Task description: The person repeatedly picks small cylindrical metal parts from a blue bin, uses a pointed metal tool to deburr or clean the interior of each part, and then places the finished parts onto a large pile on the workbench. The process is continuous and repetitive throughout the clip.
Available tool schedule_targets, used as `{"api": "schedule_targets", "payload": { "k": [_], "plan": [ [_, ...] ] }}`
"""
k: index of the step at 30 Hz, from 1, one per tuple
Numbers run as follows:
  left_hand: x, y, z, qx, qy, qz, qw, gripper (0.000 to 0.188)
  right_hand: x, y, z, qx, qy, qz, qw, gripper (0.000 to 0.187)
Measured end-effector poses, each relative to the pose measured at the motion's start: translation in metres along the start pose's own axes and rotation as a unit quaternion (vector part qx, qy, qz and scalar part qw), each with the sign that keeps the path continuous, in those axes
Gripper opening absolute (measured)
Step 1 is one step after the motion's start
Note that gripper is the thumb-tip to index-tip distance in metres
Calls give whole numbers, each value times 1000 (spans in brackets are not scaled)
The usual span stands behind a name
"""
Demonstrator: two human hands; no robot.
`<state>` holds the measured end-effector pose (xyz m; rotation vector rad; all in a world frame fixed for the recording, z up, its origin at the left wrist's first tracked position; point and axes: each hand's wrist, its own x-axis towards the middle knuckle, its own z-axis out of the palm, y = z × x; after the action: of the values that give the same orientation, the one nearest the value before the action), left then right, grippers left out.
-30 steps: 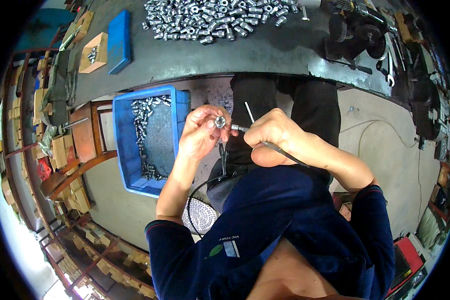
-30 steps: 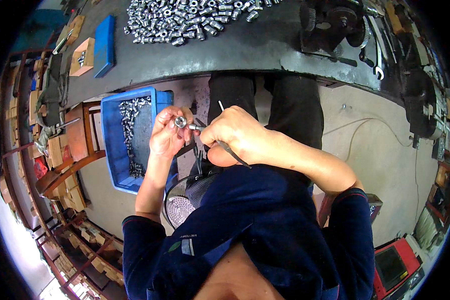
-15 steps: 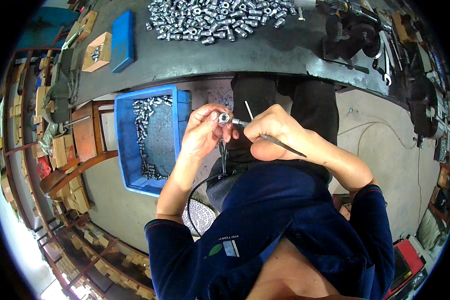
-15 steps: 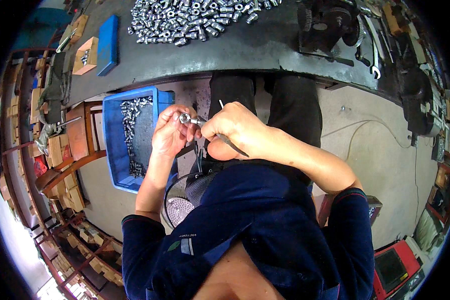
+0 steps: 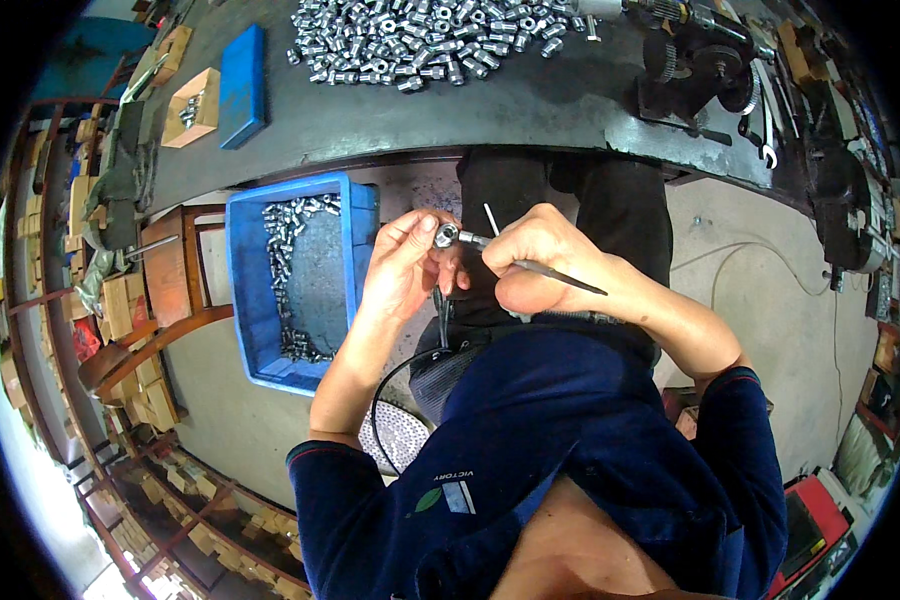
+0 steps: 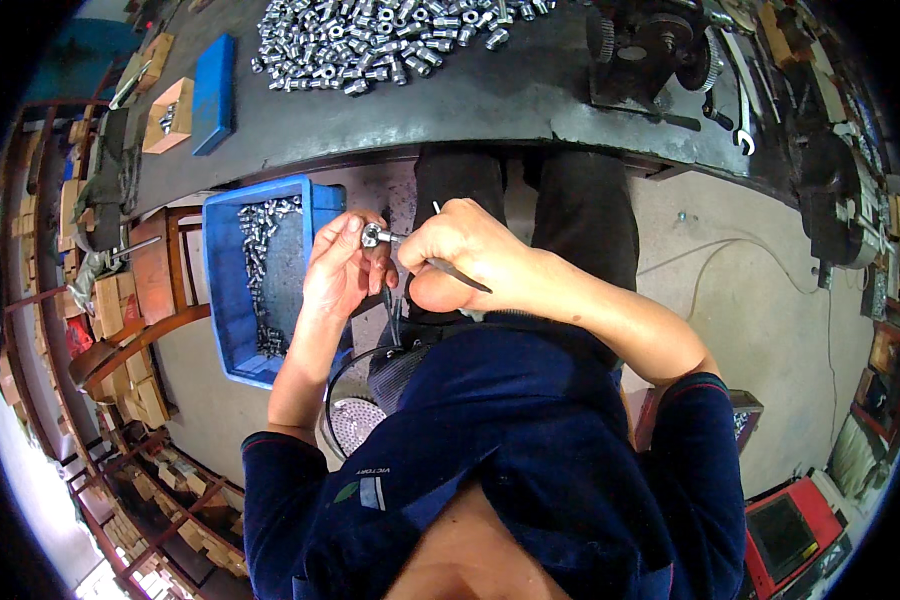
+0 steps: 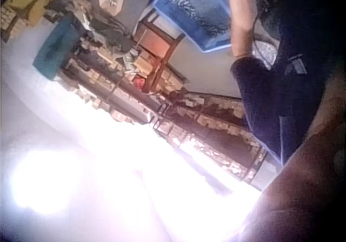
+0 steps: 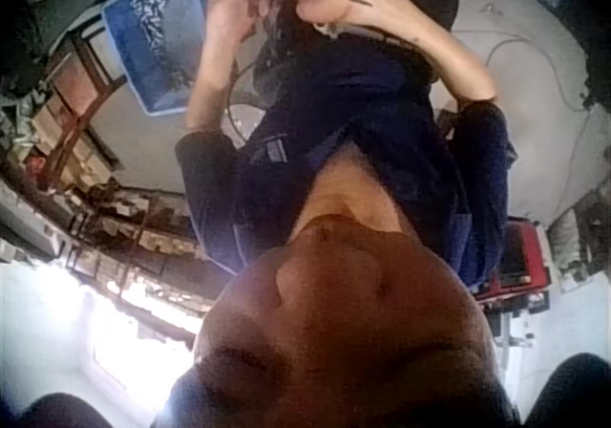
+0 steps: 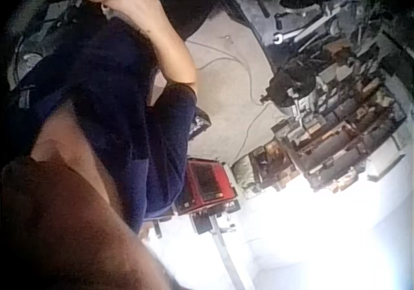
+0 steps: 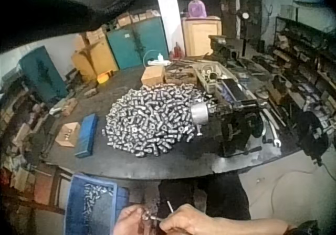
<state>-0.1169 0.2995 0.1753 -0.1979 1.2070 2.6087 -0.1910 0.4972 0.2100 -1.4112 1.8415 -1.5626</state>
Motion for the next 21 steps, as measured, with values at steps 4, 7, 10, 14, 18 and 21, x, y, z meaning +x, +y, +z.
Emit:
{"api": "schedule_targets", "payload": {
  "k": [4,7,10,14,18,21],
  "plan": [
    [0,9,3,125,25,0,992,26,1,-2,0,-27,-7,10,1000,16],
    [1,14,7,228,36,6,973,25,-1,0,3,-31,-10,19,999,14],
    [2,20,12,326,33,24,944,26,-2,-3,4,-39,-18,42,998,14],
    [6,28,15,364,18,-5,931,25,-3,-1,5,-33,-15,46,998,14],
    [8,30,19,346,20,-30,938,23,-4,3,8,-34,-4,26,999,17],
    [9,28,19,343,20,1,939,21,-5,10,10,-8,11,11,1000,21]
  ]
}}
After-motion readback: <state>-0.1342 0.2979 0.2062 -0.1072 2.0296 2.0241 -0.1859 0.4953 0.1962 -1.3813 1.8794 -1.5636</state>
